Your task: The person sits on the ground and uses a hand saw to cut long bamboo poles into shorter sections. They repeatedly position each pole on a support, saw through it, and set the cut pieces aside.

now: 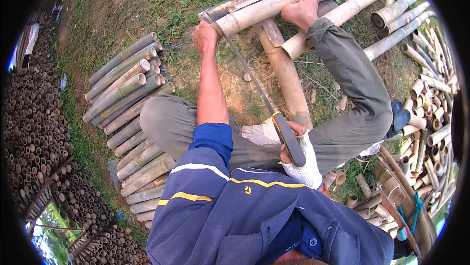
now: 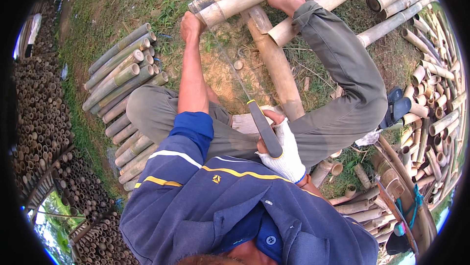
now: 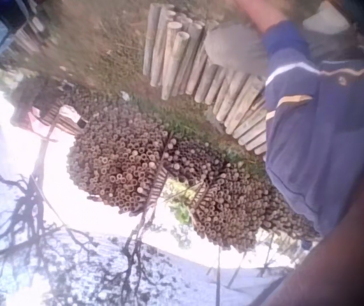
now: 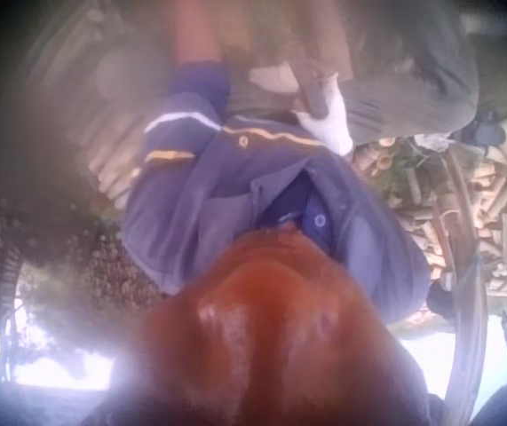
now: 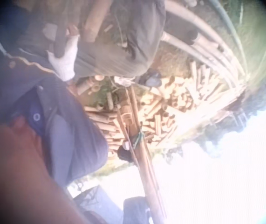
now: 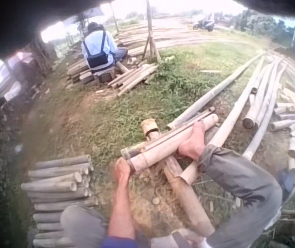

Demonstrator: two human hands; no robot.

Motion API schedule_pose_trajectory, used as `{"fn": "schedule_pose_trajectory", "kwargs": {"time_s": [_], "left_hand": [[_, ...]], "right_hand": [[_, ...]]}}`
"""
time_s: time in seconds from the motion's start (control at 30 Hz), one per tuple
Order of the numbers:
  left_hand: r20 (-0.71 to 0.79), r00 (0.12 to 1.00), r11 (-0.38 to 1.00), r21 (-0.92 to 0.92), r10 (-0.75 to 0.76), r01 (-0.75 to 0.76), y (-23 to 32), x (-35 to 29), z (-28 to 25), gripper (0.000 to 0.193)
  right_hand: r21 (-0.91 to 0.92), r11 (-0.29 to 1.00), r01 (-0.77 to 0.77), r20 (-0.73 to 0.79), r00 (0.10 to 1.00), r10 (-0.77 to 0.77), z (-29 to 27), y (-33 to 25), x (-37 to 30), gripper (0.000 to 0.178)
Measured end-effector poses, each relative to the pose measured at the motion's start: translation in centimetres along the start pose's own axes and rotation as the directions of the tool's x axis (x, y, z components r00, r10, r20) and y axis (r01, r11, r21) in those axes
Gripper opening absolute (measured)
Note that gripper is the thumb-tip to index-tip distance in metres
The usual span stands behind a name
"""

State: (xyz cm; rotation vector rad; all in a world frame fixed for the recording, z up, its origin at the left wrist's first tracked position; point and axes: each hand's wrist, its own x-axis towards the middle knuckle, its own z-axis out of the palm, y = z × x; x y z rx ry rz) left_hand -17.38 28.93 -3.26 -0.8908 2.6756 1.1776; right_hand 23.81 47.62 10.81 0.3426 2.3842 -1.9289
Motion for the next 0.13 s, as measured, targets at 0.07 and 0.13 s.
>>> {"fn": "schedule_pose_trajectory", "kwargs": {"time_s": [0.07, 0.13], "left_hand": [[0.007, 1.000, 1.000, 0.008, 0.009, -0.009, 0.3, 0.6, -0.9, 0.074], [0.040, 0.999, 1.000, 0.015, 0.024, -0.024, 0.2, -0.3, -0.4, 0.075]], "right_hand": [[-0.063, 0.992, 0.105, 0.038, 0.994, -0.103, 1.1, -0.6, 5.4, 0.070], [0.035, 0.982, 0.185, 0.040, 0.982, -0.186, 5.1, 2.6, 15.0, 0.068]]}}
